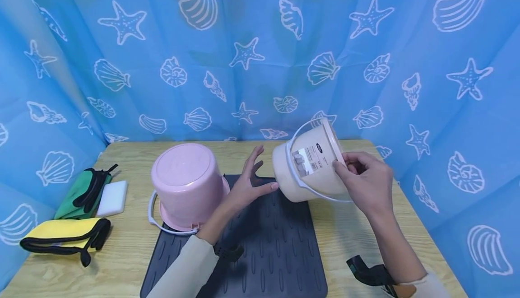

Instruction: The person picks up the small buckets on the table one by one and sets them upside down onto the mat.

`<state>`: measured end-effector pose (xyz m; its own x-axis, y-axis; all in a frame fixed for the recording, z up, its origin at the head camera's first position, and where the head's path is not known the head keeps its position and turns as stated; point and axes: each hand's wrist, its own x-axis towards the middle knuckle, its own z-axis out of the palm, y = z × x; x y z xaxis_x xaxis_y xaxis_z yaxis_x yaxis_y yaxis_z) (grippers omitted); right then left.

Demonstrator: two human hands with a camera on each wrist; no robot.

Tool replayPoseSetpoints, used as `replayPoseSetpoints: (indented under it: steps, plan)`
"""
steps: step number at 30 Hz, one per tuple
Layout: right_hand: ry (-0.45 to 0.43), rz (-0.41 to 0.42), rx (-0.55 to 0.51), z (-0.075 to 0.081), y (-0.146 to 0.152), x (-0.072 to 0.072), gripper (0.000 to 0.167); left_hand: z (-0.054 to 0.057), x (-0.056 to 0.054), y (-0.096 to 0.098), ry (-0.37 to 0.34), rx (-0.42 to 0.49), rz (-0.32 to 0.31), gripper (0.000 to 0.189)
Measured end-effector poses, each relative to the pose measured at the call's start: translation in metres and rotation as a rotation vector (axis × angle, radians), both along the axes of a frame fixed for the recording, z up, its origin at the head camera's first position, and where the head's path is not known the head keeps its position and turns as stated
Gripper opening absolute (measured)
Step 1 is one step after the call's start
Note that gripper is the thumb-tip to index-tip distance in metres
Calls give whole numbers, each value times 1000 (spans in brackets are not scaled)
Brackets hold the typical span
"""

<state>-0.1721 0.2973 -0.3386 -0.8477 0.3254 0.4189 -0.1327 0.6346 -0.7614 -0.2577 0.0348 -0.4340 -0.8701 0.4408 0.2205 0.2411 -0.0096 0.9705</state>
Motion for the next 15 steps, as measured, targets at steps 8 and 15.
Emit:
replayPoseSetpoints:
  steps: [8, 15]
  plan:
    - [-30, 14, -97, 2, -3, -2, 32, -4, -18, 7, -61, 113, -70, 106]
    - [-30, 58, -197, 2, -3, -3, 31, -6, -20, 12, -103, 250, -147, 112]
